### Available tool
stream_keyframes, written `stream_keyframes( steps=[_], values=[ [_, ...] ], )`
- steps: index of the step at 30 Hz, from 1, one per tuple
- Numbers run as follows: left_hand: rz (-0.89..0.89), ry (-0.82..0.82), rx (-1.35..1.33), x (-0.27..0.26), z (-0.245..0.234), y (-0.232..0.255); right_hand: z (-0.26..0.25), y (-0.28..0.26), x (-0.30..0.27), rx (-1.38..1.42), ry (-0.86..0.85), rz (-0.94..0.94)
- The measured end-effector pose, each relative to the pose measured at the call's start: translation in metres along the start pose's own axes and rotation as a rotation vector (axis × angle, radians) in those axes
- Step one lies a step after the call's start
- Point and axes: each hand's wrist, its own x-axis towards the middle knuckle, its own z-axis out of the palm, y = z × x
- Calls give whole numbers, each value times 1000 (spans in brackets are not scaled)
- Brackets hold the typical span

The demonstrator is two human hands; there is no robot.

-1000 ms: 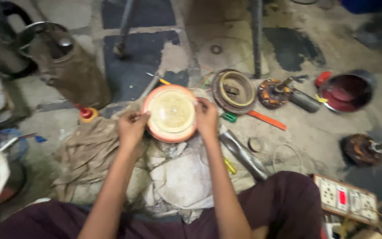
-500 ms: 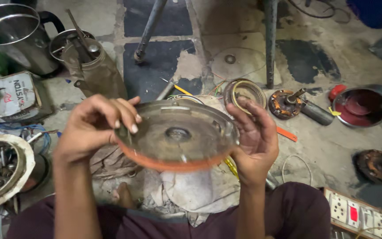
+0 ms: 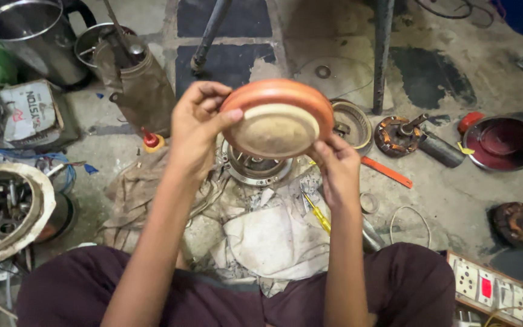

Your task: The person handles the internal copper winding of a fan motor and then fits the circular metal housing covers back together by hand.

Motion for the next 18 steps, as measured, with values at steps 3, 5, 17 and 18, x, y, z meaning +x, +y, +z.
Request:
stream_keyframes(
  steps=[3, 5, 17, 18],
  values=[
    [-170, 203, -109, 12, -16, -39, -15, 4, 32, -84, 34, 226],
    [-235, 237, -111, 18, -30, -57, -28, 5, 55, -187, -23, 368],
    [-558, 367, 430, 5, -97, -127, -69, 105, 108, -463, 85, 438],
    [-567, 353, 459, -2, -99, -131, -69, 112, 105, -461, 90, 389]
  ],
)
